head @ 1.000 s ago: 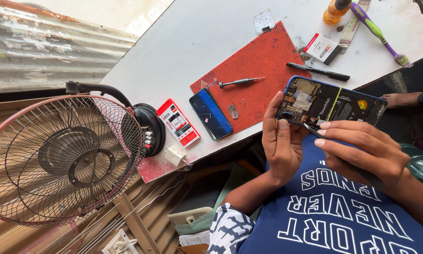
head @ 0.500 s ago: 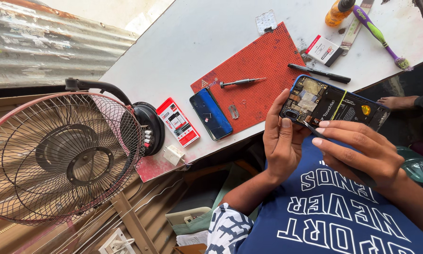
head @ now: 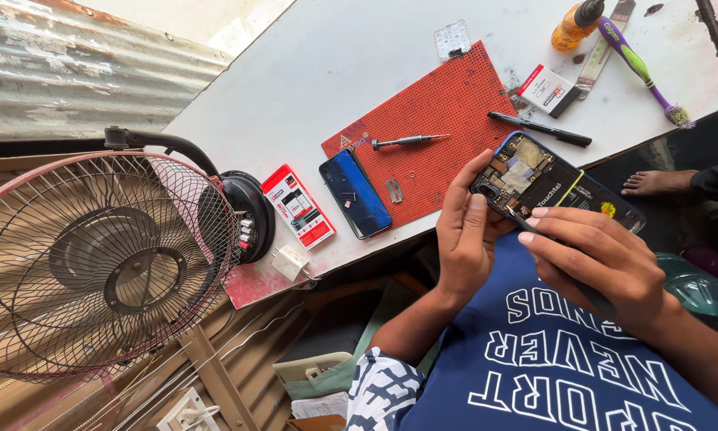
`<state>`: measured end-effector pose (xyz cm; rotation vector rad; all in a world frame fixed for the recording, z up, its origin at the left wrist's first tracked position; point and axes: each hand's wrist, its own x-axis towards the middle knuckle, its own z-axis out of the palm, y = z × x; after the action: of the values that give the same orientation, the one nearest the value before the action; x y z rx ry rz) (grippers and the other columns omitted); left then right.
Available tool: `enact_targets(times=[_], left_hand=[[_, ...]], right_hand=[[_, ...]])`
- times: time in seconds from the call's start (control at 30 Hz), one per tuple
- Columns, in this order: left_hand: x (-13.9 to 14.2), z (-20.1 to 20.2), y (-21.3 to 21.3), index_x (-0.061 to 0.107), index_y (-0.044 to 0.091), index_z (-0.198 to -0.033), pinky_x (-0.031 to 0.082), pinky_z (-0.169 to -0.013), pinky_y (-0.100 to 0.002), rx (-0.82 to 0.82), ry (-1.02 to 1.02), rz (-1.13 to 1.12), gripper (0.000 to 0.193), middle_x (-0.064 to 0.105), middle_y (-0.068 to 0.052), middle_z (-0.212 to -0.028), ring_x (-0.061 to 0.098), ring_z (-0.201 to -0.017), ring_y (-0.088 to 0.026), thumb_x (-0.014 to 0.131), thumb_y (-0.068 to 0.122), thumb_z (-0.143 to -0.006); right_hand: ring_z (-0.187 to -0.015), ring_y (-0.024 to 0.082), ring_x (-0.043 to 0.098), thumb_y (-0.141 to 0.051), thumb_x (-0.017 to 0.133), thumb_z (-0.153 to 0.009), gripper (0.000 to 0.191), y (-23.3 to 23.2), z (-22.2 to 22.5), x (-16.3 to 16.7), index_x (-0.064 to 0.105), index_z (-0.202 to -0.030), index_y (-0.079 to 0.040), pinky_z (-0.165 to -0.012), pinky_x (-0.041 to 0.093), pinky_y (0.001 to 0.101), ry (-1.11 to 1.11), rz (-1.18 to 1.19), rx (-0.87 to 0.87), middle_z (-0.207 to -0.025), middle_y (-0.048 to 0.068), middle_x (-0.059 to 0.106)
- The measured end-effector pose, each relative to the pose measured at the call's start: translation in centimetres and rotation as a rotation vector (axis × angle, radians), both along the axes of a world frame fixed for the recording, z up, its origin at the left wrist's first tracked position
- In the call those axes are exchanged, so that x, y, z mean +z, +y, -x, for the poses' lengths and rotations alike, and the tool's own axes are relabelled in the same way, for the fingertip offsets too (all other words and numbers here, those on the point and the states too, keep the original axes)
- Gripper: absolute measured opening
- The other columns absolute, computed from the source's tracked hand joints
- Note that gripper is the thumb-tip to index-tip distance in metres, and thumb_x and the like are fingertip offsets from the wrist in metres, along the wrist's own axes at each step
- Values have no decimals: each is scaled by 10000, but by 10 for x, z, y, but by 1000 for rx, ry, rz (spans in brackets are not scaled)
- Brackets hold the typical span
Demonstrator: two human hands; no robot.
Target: The person repairs a disassembled smartphone, prying along the edge of the open phone with a pry tool and using tweezers to lift and reposition internal components. They unscrew and remove small parts, work on the phone's internals at the bench, and later handle a small component and wire near a soldering station.
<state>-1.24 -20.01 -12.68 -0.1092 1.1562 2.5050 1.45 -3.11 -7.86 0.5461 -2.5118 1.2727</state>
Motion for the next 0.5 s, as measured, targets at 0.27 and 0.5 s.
enact_targets(times=[0.27,0.5], left_hand=[[2,9,-32,375,-40,-1583,606,-1018,-419,-113,-77,-5,445,566,-174,-1398,657,-1203,-229,357,112,-1165],[3,8,-35,391,-42,-1569,610,-1014,-402,-146,-35,40,438,575,-183,-1391,665,-1203,-217,367,118,-1162]], right_hand=[[-1063,268,730,37,720,-901,199,33,5,13,696,-1096,10,-944,600,352,-157,121,-116,-1149,176,714],[-1072,262,737,15,715,-883,195,33,8,8,686,-1075,28,-952,599,346,-213,194,-73,-1120,176,722]])
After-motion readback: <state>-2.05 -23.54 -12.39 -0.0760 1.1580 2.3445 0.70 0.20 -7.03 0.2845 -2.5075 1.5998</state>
